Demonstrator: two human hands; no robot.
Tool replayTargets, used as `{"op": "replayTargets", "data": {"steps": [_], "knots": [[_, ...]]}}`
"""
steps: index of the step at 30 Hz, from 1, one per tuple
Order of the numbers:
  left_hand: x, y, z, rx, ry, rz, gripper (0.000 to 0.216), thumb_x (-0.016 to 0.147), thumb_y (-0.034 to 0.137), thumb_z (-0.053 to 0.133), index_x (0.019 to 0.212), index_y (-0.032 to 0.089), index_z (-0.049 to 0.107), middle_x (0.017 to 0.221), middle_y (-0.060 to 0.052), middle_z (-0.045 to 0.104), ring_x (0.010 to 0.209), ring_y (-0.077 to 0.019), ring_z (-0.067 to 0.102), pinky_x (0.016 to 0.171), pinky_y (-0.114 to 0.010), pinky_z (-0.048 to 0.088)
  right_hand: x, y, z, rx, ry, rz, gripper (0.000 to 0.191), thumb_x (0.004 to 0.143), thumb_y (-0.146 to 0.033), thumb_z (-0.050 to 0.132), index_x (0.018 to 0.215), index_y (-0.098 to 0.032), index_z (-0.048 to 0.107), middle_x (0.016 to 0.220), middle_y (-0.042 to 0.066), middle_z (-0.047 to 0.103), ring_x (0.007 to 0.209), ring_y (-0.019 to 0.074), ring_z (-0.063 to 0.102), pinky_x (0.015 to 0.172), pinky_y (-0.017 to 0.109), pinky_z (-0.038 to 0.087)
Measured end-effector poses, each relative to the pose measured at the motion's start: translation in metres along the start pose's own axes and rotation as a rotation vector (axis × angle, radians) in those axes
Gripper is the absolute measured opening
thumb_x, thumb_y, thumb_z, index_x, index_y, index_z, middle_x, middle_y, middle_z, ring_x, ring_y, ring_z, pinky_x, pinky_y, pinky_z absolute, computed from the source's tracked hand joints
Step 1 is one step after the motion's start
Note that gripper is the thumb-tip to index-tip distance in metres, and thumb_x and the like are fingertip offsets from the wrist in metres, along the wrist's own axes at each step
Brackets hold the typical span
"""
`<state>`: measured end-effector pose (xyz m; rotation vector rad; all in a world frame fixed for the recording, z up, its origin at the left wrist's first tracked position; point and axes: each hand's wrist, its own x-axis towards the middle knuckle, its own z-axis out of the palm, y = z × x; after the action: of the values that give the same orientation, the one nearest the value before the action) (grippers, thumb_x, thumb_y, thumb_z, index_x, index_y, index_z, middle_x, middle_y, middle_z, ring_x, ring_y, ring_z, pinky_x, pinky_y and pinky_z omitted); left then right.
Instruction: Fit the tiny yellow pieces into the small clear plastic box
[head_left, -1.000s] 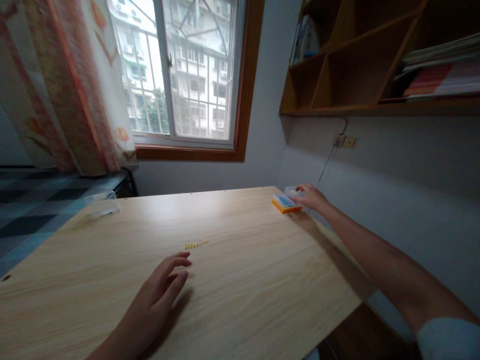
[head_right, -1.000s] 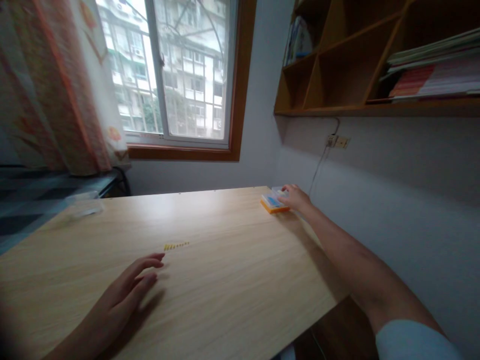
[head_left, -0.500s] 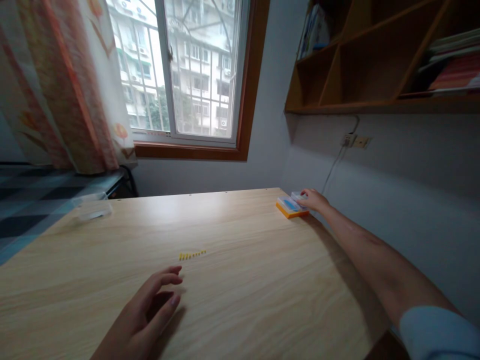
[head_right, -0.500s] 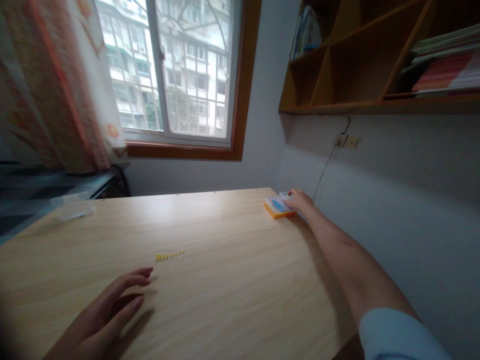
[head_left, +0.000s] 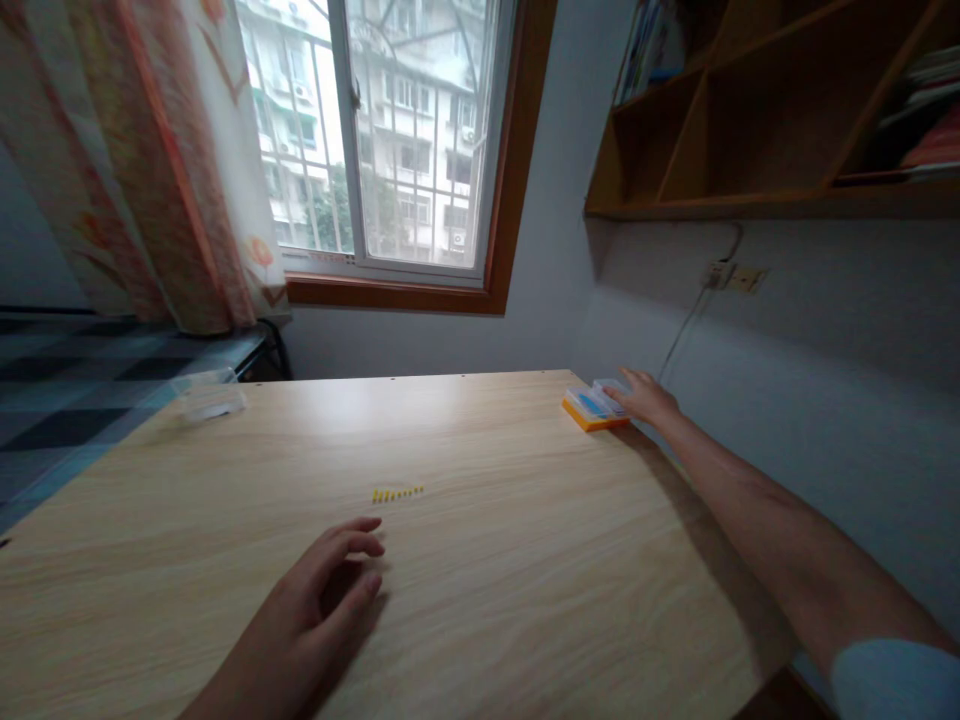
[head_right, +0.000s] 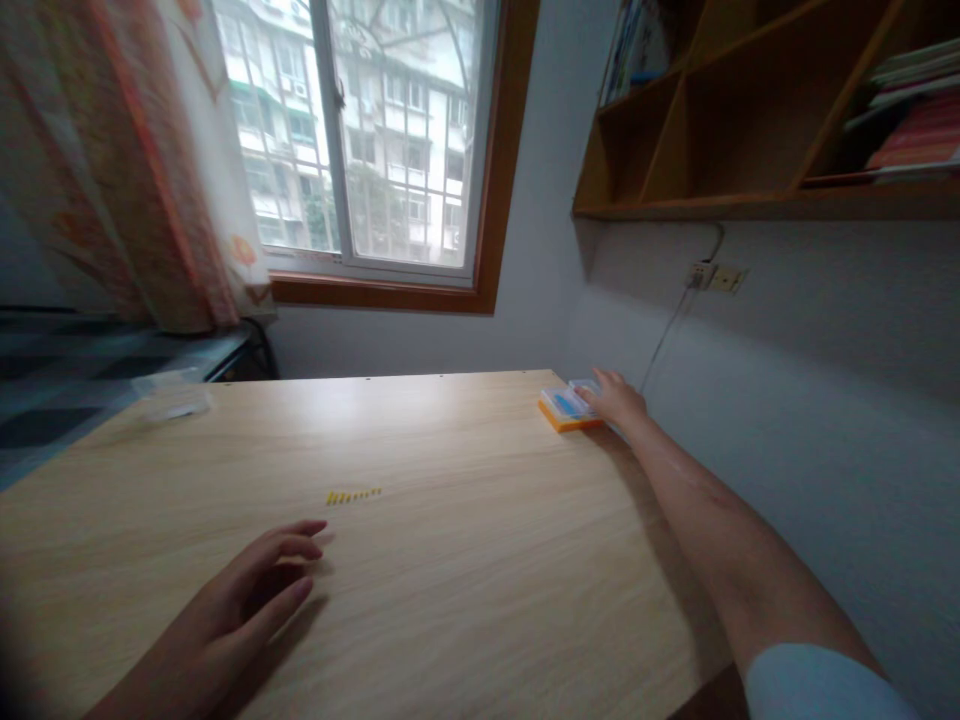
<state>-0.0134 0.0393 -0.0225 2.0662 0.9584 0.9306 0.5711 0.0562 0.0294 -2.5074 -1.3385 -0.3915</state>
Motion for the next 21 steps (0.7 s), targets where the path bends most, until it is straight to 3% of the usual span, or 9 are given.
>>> {"op": "replayTargets", "data": {"steps": [3,5,7,9,11,14,17,21], "knots": [[-0.003,0.011,0.002,0.014,-0.018,-0.004,0.023,0.089,0.041,0.06,0.094,0.021,0.067,0.127,-0.013,0.067,0.089,-0.023,0.072,0.079,-0.036,0.061,-0.024,-0.008,-0.008,0.008,0.12,-0.018,0.076,0.096,-0.061,0.05,0.157,-0.016,0.041,0.158,0.022,0.036,0.145,0.0387,0.039,0.117,0.054,0.036],[-0.005,0.018,0.004,0.007,-0.033,-0.014,0.018,0.09,0.034,0.055,0.095,0.02,0.065,0.127,-0.013,0.067,0.081,-0.0187,0.069,0.077,-0.035,0.06,-0.049,-0.016,-0.008,0.03,0.205,-0.099,0.07,0.097,-0.056,0.05,0.155,-0.018,0.044,0.163,0.018,0.028,0.153,0.0365,0.025,0.124,0.055,0.024],[-0.006,0.021,0.005,0.02,-0.026,-0.008,0.017,0.091,0.03,0.053,0.097,0.019,0.064,0.128,-0.013,0.066,0.078,-0.0165,0.067,0.076,-0.035,0.058,-0.082,-0.029,-0.002,0.07,0.345,-0.36,0.061,0.097,-0.057,0.049,0.145,-0.02,0.055,0.16,0.015,0.035,0.153,0.0343,0.027,0.127,0.053,0.021],[-0.005,0.021,0.004,0.101,0.01,0.034,0.014,0.09,0.027,0.053,0.096,0.019,0.064,0.128,-0.013,0.065,0.092,-0.0209,0.067,0.082,-0.039,0.058,-0.122,-0.048,0.006,0.181,0.416,-0.536,0.054,0.097,-0.052,0.05,0.142,-0.023,0.056,0.16,0.012,0.037,0.154,0.0329,0.027,0.128,0.055,0.018],[-0.001,0.019,-0.003,0.241,0.081,0.111,0.013,0.089,0.024,0.054,0.096,0.02,0.065,0.128,-0.012,0.065,0.115,-0.0269,0.062,0.098,-0.048,0.053,-0.164,-0.072,0.014,0.283,0.357,-0.769,0.048,0.095,-0.047,0.056,0.14,-0.028,0.059,0.162,0.007,0.035,0.155,0.0315,0.028,0.127,0.055,0.024],[0.011,0.011,-0.022,0.473,0.195,0.149,0.016,0.093,0.023,0.053,0.103,0.021,0.065,0.131,-0.012,0.063,0.126,-0.0281,0.055,0.111,-0.052,0.044,-0.216,-0.107,0.016,0.339,0.179,-1.023,0.05,0.096,-0.04,0.059,0.145,-0.032,0.055,0.165,0.005,0.03,0.155,0.0306,0.027,0.124,0.057,0.031],[0.024,-0.005,-0.041,0.81,0.175,-0.046,0.027,0.095,0.031,0.053,0.118,0.02,0.064,0.144,-0.012,0.056,0.137,-0.0265,0.048,0.117,-0.044,0.038,-0.241,-0.136,0.011,0.385,0.022,-1.037,0.061,0.097,-0.042,0.059,0.154,-0.028,0.045,0.167,0.01,0.024,0.157,0.0323,0.023,0.122,0.059,0.035],[0.034,-0.031,-0.047,0.941,0.183,-0.26,0.054,0.094,0.035,0.052,0.139,0.007,0.053,0.149,-0.026,0.05,0.138,-0.0387,0.047,0.113,-0.056,0.038,-0.248,-0.168,0.004,0.436,-0.134,-1.019,0.07,0.096,-0.044,0.059,0.16,-0.025,0.037,0.168,0.012,0.02,0.157,0.0342,0.019,0.123,0.062,0.031]]}}
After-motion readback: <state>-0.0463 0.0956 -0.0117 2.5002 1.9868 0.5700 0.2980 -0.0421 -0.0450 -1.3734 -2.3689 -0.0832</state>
